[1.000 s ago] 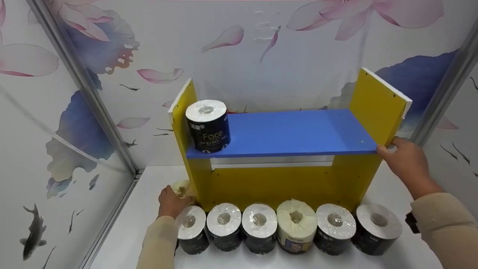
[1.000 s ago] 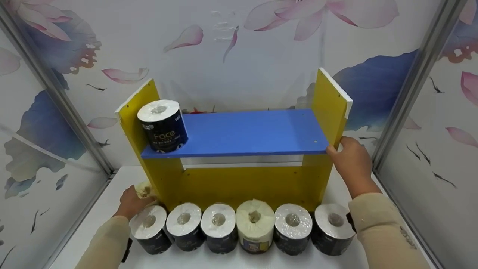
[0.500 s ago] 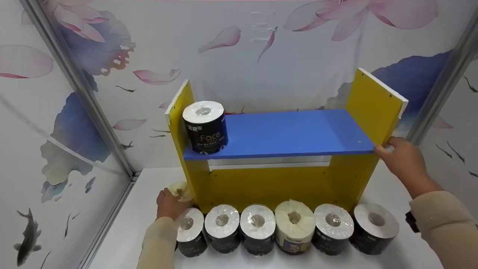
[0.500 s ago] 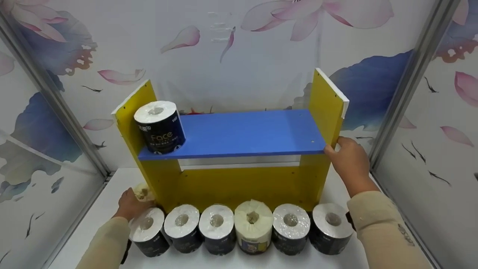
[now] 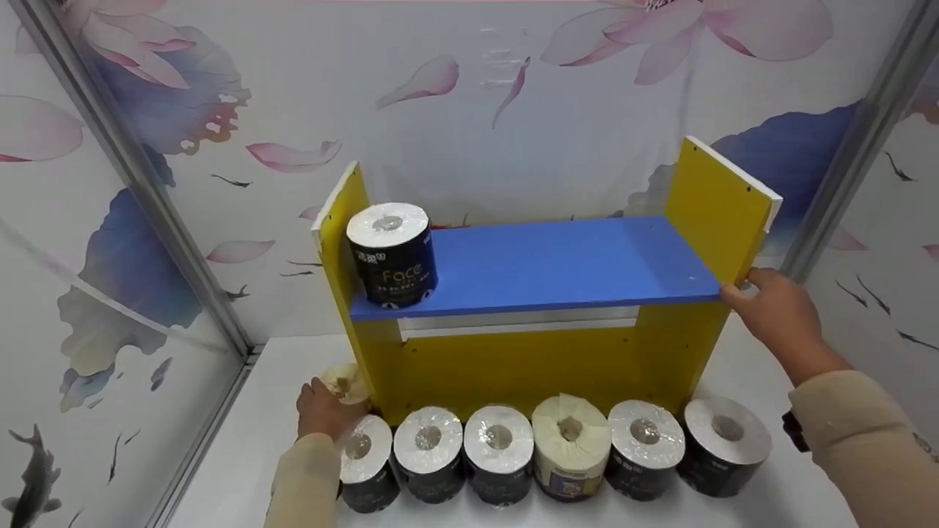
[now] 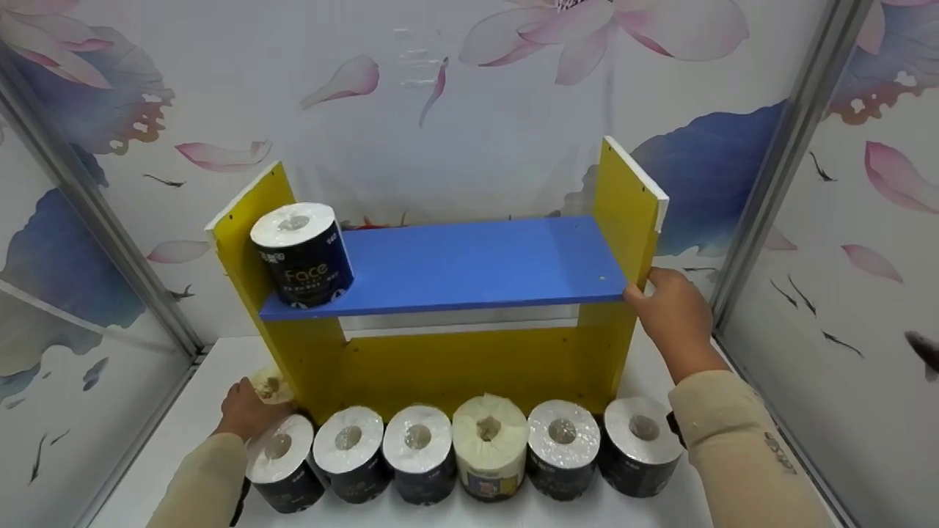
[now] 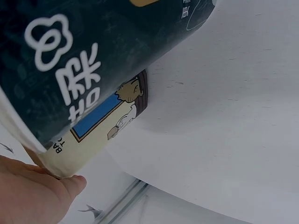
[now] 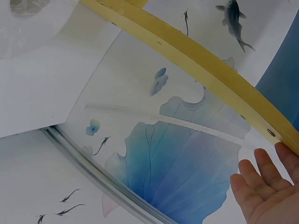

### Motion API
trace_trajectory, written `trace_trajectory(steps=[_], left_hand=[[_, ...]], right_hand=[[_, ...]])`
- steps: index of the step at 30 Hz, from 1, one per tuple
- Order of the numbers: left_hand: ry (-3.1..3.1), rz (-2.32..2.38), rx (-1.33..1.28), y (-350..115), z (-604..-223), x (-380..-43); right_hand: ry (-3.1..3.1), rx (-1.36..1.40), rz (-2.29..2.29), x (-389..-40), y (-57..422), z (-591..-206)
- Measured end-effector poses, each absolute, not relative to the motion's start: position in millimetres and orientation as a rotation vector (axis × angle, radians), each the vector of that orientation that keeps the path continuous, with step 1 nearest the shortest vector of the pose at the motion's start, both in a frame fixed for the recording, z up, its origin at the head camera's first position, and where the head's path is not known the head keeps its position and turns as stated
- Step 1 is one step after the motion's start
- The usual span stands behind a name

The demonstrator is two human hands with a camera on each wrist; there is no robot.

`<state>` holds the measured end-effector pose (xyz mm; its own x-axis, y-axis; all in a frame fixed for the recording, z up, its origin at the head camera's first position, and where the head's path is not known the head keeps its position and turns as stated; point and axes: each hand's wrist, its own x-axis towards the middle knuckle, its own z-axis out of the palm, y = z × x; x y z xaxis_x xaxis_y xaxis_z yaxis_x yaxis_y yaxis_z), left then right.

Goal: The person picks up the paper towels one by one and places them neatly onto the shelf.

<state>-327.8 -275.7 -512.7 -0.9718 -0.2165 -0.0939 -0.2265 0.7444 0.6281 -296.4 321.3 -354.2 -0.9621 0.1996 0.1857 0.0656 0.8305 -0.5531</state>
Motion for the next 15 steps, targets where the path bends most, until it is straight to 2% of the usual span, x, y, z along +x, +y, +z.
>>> trace_trajectory(steps=[15], left_hand=[[2.916,1.09,-0.394,-275.3,-510.7,-332.3]], right_hand=[[-2.767,-0.193,0.801,-295.0,319.9,-354.1]])
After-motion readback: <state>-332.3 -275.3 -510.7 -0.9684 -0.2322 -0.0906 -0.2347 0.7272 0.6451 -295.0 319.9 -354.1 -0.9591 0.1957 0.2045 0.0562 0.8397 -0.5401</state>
